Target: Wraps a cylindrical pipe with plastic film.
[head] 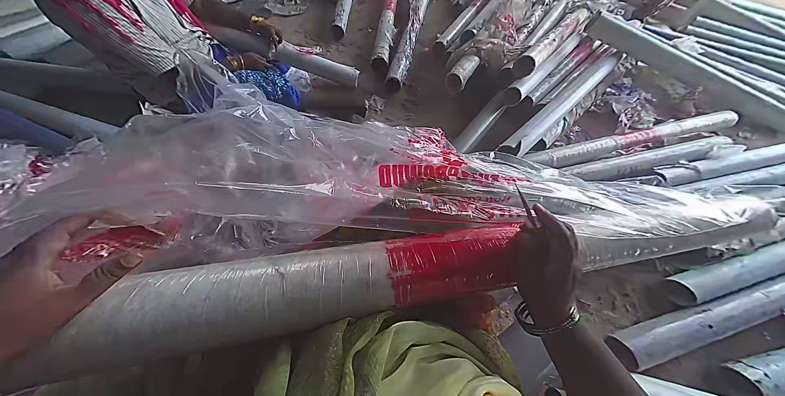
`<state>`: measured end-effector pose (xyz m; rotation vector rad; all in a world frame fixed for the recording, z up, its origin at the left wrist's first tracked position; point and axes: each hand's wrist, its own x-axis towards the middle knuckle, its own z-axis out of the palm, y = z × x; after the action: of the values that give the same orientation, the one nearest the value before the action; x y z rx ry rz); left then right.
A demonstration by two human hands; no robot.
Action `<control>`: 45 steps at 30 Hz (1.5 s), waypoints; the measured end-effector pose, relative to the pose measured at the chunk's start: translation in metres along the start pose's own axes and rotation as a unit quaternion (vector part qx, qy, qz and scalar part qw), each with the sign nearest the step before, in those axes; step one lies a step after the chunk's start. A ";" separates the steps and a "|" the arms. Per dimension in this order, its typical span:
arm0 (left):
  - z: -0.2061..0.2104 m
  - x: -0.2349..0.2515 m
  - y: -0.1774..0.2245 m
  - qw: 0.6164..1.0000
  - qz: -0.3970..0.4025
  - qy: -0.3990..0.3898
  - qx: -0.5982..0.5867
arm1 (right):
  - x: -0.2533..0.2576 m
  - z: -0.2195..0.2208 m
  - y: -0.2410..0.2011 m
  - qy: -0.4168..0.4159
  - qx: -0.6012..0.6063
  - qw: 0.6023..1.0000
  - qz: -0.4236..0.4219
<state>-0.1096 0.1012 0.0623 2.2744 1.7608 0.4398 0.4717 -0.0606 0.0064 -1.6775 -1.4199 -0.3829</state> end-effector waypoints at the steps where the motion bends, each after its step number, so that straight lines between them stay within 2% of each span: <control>1: -0.001 0.000 0.001 1.000 -0.015 -0.011 0.015 | 0.000 0.001 -0.001 0.000 -0.005 1.000 0.001; 2: -0.003 0.001 0.011 0.999 -0.029 -0.017 0.031 | 0.001 0.001 -0.003 0.001 -0.007 1.000 0.000; 4: -0.010 0.001 0.058 0.996 -0.063 -0.026 0.055 | 0.001 0.004 -0.004 0.007 -0.003 1.000 -0.010; 6: -0.009 0.002 0.098 0.994 -0.047 -0.004 0.103 | 0.001 0.007 -0.004 0.011 -0.001 1.000 -0.023; 9: 0.002 0.005 0.154 0.991 0.091 0.034 0.090 | 0.002 0.010 -0.005 0.011 0.010 1.000 -0.028; 12: 0.023 0.019 0.214 0.966 0.255 -0.005 0.031 | 0.006 0.014 -0.009 0.007 0.014 1.000 -0.023; 14: 0.033 0.025 0.238 0.948 0.314 -0.041 0.046 | 0.013 0.018 -0.014 -0.004 0.017 1.000 -0.019; 16: 0.035 0.035 0.245 0.934 0.339 -0.078 0.082 | 0.018 0.020 -0.016 -0.009 0.022 1.000 -0.012; 21: 0.027 0.063 0.241 0.930 0.311 -0.174 0.089 | 0.014 0.020 -0.016 -0.008 0.047 0.999 0.001; 29: 0.047 0.076 0.219 0.926 0.341 -0.157 0.024 | 0.003 0.010 -0.031 0.017 0.024 0.999 -0.035; 35: 0.075 0.071 0.199 0.929 0.358 -0.087 0.049 | 0.011 0.008 -0.046 -0.007 -0.003 0.997 -0.082; 41: 0.089 0.073 0.220 0.919 0.376 0.111 0.035 | 0.018 0.013 -0.056 -0.015 -0.011 0.995 -0.101; 45: 0.084 0.076 0.241 0.895 0.382 0.221 0.071 | 0.022 0.015 -0.057 -0.025 -0.014 0.995 -0.092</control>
<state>0.1560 0.1144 0.0779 3.1114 0.9605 1.0638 0.4218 -0.0374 0.0369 -1.5925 -1.6196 -0.4672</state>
